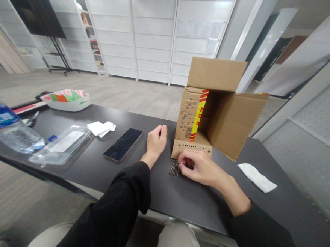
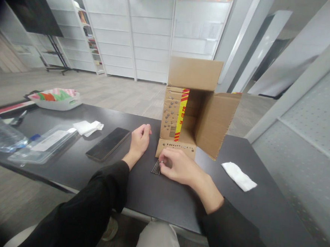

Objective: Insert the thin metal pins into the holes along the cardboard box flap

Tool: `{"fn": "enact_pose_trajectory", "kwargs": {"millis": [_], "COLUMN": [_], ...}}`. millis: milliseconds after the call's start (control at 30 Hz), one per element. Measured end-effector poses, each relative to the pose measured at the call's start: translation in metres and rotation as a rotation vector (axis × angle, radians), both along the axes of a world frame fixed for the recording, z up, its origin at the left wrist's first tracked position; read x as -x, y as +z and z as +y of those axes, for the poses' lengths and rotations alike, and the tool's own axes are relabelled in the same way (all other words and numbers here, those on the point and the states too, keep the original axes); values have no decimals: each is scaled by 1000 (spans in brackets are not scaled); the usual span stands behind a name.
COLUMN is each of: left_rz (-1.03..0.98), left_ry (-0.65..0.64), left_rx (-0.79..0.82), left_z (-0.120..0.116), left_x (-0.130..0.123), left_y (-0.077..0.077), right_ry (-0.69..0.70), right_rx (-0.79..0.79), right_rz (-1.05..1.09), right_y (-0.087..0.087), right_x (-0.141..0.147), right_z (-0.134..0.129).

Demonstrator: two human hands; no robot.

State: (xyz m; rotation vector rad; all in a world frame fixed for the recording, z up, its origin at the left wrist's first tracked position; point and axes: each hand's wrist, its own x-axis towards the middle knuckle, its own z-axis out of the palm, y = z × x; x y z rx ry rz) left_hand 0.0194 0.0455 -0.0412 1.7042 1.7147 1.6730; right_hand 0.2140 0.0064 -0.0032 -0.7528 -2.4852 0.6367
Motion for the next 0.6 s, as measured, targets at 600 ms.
{"fn": "enact_pose_trajectory", "kwargs": {"millis": [600], "left_rz": [3], "left_ry": [4], "left_rx": [1], "left_z": [0], "left_x": [-1], "left_y": [0], "right_ry": [69], "right_rx": [213], "right_rz": [-188], "right_y": [0], "right_x": [5], "right_z": [-9]}}
